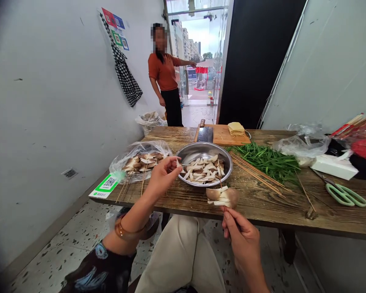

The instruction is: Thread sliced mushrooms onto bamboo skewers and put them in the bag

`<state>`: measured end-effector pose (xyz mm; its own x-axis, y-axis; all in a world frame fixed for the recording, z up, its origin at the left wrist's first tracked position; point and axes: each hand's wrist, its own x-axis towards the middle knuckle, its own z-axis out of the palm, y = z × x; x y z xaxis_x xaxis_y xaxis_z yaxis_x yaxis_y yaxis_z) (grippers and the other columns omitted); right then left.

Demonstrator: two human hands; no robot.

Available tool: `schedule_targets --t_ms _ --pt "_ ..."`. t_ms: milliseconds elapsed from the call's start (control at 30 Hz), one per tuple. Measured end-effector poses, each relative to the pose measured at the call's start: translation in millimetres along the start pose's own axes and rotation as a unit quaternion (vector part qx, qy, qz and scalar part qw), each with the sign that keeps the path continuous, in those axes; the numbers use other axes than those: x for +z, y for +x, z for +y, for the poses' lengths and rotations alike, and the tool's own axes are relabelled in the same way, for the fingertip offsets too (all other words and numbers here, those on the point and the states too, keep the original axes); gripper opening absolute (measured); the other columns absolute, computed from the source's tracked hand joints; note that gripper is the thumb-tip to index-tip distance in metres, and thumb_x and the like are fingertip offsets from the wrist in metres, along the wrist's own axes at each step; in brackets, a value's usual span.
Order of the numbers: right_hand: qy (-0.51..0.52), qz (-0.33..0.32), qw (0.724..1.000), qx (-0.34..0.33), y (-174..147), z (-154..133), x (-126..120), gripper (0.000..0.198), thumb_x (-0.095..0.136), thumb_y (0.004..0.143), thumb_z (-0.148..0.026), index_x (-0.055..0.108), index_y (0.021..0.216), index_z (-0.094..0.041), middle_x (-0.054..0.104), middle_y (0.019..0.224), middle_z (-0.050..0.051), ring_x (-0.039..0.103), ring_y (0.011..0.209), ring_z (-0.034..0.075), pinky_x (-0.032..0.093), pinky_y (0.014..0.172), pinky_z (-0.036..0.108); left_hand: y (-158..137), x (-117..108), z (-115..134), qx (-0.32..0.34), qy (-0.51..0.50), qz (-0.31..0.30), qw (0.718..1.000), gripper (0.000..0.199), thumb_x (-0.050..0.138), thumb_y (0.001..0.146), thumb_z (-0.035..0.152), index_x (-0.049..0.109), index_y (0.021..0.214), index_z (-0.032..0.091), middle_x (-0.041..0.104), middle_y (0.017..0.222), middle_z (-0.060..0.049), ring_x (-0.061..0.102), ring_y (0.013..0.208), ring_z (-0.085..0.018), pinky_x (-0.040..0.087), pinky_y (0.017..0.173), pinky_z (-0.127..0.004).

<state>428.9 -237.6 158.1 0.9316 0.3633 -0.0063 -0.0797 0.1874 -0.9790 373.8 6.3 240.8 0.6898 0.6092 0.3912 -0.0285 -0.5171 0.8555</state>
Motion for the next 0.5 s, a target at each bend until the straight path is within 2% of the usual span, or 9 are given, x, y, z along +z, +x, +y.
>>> schedule_targets --t_ms 133,267,400,500 --pt "0.007 -0.009 1.000 0.005 6.5 4.5 -0.6 0.026 0.073 0.075 -0.037 0.077 0.092 -0.017 0.060 0.060 -0.001 0.048 0.047 0.008 0.040 0.042 0.019 31.2 10.6 -7.7 0.030 0.174 -0.061 0.982 0.036 0.059 0.076 0.020 0.057 0.112 0.017 0.061 0.072 0.001 0.055 0.064 -0.014 0.040 0.062 -0.025" --pt "-0.019 -0.016 1.000 0.002 12.6 9.2 0.7 0.026 0.073 0.075 -0.037 0.078 0.091 -0.017 0.060 0.060 -0.001 0.049 0.045 0.008 0.041 0.043 0.020 52.3 22.0 -13.0 0.035 0.331 -0.103 0.937 0.040 0.055 0.079 0.020 0.055 0.119 0.018 0.066 0.080 -0.004 0.060 0.072 -0.019 0.042 0.067 -0.029" --pt "-0.001 -0.002 1.000 0.000 27.0 9.8 1.6 0.027 0.072 0.075 -0.038 0.077 0.090 -0.016 0.059 0.058 -0.001 0.049 0.045 0.008 0.039 0.041 0.020 59.2 30.7 -16.9 0.060 0.384 -0.142 0.910 0.039 0.057 0.078 0.021 0.058 0.117 0.018 0.065 0.098 -0.007 0.061 0.078 -0.019 0.044 0.071 -0.029" --pt "0.011 0.004 1.000 -0.010 37.7 9.3 1.6 0.027 0.072 0.075 -0.038 0.077 0.091 -0.016 0.058 0.058 -0.001 0.048 0.044 0.008 0.039 0.041 0.020 59.4 33.6 -17.1 0.086 0.383 -0.213 0.895 0.024 0.057 0.079 0.023 0.066 0.101 0.020 0.065 0.098 -0.006 0.061 0.078 -0.017 0.044 0.069 -0.027"
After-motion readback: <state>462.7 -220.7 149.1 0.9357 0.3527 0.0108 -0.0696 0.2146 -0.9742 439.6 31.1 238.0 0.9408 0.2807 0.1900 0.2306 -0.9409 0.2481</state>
